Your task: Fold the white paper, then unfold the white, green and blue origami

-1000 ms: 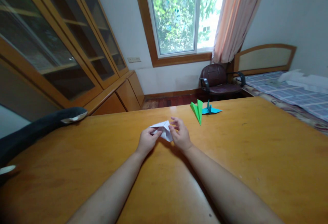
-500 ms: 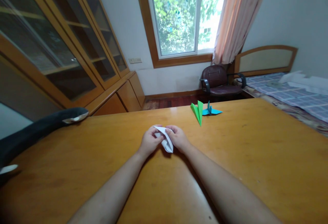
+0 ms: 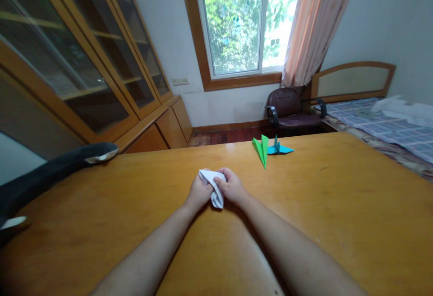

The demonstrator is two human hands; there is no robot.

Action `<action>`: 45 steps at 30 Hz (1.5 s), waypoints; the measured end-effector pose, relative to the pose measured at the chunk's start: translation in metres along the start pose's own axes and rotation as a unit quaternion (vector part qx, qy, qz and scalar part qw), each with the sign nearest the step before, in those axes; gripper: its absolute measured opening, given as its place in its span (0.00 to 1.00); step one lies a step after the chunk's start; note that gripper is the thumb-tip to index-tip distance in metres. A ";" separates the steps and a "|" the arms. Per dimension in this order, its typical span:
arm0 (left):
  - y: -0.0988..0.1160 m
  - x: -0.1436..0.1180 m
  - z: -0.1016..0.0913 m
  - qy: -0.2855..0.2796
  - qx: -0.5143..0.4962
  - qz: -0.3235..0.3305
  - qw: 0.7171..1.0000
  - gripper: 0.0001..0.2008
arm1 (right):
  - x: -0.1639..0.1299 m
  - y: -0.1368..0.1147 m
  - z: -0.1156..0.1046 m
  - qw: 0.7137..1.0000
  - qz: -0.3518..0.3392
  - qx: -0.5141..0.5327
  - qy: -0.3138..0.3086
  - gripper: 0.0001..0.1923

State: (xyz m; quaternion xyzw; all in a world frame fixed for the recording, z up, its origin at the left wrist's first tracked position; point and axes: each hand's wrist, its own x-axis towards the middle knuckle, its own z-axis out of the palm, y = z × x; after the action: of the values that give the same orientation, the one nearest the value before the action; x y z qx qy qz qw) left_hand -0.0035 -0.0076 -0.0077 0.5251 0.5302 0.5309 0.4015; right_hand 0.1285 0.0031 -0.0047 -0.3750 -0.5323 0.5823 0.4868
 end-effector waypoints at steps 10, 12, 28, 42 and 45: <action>0.015 -0.006 -0.004 0.138 0.139 0.045 0.980 0.21 | -0.003 -0.006 0.002 0.997 0.059 0.039 -0.039 0.18; 0.017 -0.007 -0.004 0.141 0.148 0.078 0.976 0.17 | -0.003 -0.005 0.002 0.996 0.060 0.051 -0.037 0.19; 0.020 -0.005 -0.004 0.024 0.022 0.176 0.984 0.05 | 0.005 0.001 -0.004 0.988 0.050 0.140 0.029 0.20; 0.017 -0.002 -0.010 -0.152 -0.321 -0.109 0.928 0.27 | 0.002 -0.007 -0.010 0.982 0.061 0.175 0.027 0.23; 0.017 -0.002 -0.012 -0.197 -0.303 -0.152 0.920 0.29 | 0.000 -0.009 -0.009 0.986 0.057 0.157 0.015 0.23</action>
State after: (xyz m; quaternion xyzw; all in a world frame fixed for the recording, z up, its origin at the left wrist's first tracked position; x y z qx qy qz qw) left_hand -0.0130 -0.0137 0.0104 0.3853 0.3279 0.4846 0.7136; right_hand 0.1385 0.0049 0.0029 -0.3329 -0.4044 0.6797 0.5135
